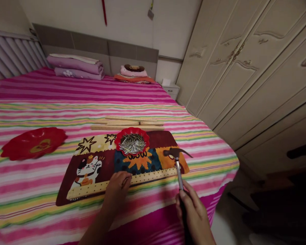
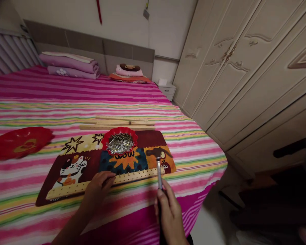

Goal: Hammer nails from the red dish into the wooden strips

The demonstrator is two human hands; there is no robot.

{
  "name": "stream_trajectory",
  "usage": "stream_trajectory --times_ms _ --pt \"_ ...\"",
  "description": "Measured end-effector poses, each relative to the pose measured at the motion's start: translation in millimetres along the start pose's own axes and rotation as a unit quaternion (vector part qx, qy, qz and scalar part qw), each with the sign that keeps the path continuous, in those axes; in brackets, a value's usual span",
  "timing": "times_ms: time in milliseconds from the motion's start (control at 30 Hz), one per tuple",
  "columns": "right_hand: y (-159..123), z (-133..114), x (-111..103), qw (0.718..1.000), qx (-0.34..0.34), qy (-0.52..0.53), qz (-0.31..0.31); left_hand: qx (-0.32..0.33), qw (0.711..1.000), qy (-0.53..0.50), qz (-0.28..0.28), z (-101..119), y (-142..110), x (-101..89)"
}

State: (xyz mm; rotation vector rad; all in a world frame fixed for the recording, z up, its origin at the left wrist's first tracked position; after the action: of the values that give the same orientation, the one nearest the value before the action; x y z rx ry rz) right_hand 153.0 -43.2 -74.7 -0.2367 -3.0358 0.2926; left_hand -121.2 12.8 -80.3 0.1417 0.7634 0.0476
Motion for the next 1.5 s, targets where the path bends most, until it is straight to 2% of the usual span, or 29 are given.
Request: stream_trajectory --times_ms 100,200,300,400,500,600,700,867,967,1067,1133,1233,1333,1500 --pt "17 23 -24 0.987 0.038 0.145 0.064 -0.025 0.999 -0.024 0.002 -11 5 -9.8" --pt "31 44 -37 0.971 0.036 0.226 0.076 -0.043 0.998 0.018 0.035 -15 20 -26.5" --pt "38 69 -40 0.962 0.043 0.261 0.069 -0.024 0.992 0.109 0.052 -4 47 -37.5" --pt "39 85 -39 0.957 0.047 0.280 0.062 -0.022 0.978 0.208 0.017 10 76 -35.3" --pt "41 89 -37 0.954 0.048 0.290 0.053 -0.059 0.953 0.294 -0.033 16 100 -28.8" --pt "41 87 -38 0.954 0.048 0.293 0.049 -0.095 0.936 0.331 -0.076 16 116 -24.2" --pt "42 87 -38 0.953 0.046 0.295 0.047 -0.088 0.935 0.328 -0.100 17 126 -22.0" --pt "42 88 -38 0.953 0.048 0.294 0.044 -0.069 0.947 0.294 -0.105 12 128 -26.3" --pt "43 88 -39 0.953 0.049 0.296 0.041 -0.078 0.973 0.200 -0.091 6 121 -34.0" --pt "43 88 -39 0.952 0.049 0.298 0.037 -0.098 0.993 -0.029 -0.058 -1 109 -42.2" --pt "43 87 -38 0.952 0.050 0.299 0.036 -0.110 0.977 -0.176 -0.043 -2 98 -43.9" --pt "42 87 -37 0.952 0.053 0.300 0.034 -0.133 0.941 -0.310 -0.031 -4 79 -42.8" --pt "41 85 -37 0.952 0.054 0.299 0.031 -0.168 0.913 -0.371 -0.029 -11 58 -38.8" --pt "41 83 -37 0.954 0.051 0.296 0.029 -0.238 0.875 -0.416 -0.064 -29 23 -25.7"
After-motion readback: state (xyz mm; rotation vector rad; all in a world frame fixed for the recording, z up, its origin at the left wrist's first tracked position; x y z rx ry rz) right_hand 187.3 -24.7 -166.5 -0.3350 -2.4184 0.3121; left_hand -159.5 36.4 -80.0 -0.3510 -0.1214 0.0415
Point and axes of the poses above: each hand's wrist, its own y-axis towards the middle knuckle, its own x-axis out of the palm, z = x × y, the point moved 8 cm from there along y, towards the middle knuckle, and after that the axes turned 9 degrees about -z, right-handed, at the moved point
